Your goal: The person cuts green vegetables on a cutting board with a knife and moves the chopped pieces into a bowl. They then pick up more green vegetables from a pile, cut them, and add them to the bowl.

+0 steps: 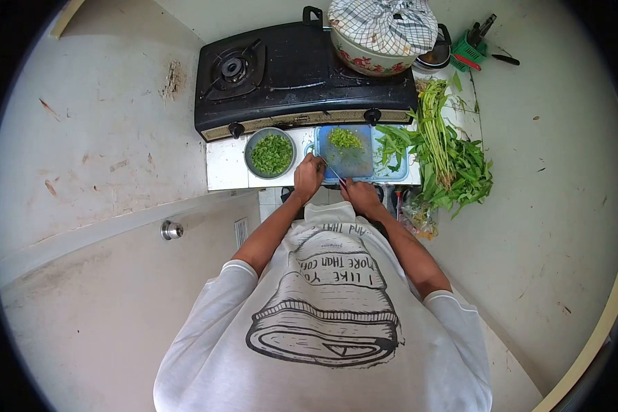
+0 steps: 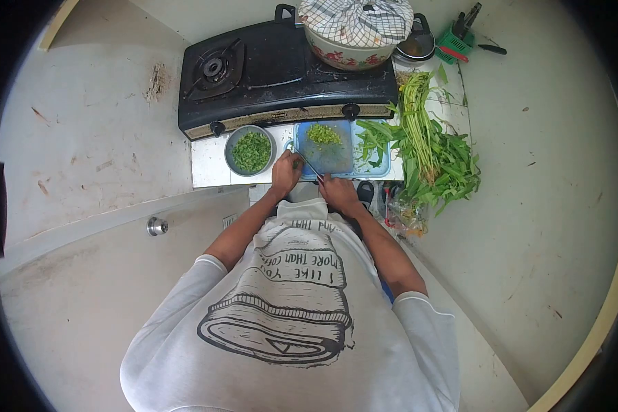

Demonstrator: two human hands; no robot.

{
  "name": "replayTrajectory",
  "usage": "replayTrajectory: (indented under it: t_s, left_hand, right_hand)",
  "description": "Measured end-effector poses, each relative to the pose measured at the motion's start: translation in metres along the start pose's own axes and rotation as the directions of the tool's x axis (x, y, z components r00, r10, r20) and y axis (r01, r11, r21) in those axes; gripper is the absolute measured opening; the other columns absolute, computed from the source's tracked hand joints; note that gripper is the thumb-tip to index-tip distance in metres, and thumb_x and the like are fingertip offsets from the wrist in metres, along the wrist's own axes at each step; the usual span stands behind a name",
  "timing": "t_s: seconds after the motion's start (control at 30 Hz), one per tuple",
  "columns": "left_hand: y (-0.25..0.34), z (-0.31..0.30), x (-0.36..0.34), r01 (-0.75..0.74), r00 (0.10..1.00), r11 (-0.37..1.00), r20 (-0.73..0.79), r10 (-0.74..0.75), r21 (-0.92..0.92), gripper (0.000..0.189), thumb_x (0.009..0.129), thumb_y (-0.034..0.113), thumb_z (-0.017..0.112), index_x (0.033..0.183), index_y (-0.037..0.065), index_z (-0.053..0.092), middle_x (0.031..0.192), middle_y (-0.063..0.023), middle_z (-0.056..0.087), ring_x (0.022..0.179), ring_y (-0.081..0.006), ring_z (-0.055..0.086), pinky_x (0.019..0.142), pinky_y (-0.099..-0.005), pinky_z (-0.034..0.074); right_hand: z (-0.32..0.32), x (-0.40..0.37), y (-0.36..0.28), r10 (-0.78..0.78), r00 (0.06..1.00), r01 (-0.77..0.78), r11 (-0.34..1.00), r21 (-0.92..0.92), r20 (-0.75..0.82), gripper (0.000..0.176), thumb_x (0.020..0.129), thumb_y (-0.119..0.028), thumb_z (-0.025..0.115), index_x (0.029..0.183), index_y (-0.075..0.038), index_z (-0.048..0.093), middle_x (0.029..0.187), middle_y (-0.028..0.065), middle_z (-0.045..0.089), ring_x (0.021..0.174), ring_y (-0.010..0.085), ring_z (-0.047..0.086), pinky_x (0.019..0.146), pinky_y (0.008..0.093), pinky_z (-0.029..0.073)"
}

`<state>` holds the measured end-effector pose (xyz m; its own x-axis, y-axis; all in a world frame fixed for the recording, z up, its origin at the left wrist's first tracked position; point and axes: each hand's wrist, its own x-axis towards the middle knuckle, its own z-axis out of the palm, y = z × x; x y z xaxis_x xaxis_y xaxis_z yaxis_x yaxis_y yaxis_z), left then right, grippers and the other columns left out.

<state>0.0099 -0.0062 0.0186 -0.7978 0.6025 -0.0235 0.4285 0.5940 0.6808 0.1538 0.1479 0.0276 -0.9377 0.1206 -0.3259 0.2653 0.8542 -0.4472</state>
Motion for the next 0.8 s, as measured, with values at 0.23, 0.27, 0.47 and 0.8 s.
replayTrajectory:
  t_s: [0.23,0.27,0.47,0.8]
  left_hand:
    - [-0.001,-0.001,0.000,-0.026,0.999,1.000,0.035,0.026,-0.004,0.008,0.091,0.008,0.066,0.095,0.003,0.072,0.096,-0.0163,0.063,0.086,-0.0401,0.066,0.076,-0.0497,0.054]
    - [-0.001,-0.001,-0.001,-0.047,0.998,0.999,0.028,0.047,-0.023,0.008,0.091,0.008,0.066,0.095,0.003,0.071,0.097,-0.0165,0.062,0.087,-0.0400,0.066,0.077,-0.0494,0.054]
    - [-0.005,-0.001,-0.004,-0.135,0.990,0.990,0.035,0.137,-0.051,0.008,0.091,0.005,0.067,0.098,0.002,0.069,0.101,-0.0184,0.061,0.090,-0.0397,0.064,0.080,-0.0488,0.054]
    - [-0.013,0.007,0.000,-0.041,0.999,0.985,0.008,0.043,-0.167,0.005,0.086,0.001,0.069,0.090,0.001,0.072,0.088,-0.0188,0.063,0.083,-0.0384,0.066,0.076,-0.0470,0.053]
  right_hand:
    - [0.015,0.012,0.005,-0.004,0.999,0.003,1.000,-0.009,-0.051,0.037,0.100,-0.033,0.058,0.107,0.003,0.062,0.076,0.0252,0.072,0.072,0.0442,0.073,0.069,0.0555,0.059]
    - [0.017,0.014,0.006,-0.004,0.997,0.003,1.000,-0.016,-0.072,0.037,0.100,-0.033,0.058,0.107,0.003,0.062,0.076,0.0253,0.072,0.072,0.0441,0.073,0.069,0.0555,0.059]
    - [0.005,0.010,0.001,0.027,0.999,-0.027,1.000,0.002,-0.021,0.037,0.101,-0.034,0.056,0.106,0.002,0.061,0.077,0.0262,0.072,0.074,0.0453,0.073,0.070,0.0568,0.059]
    - [0.012,0.006,0.007,0.031,0.999,-0.030,0.999,0.025,-0.035,0.037,0.101,-0.035,0.057,0.106,0.001,0.061,0.077,0.0263,0.071,0.073,0.0461,0.072,0.071,0.0583,0.058]
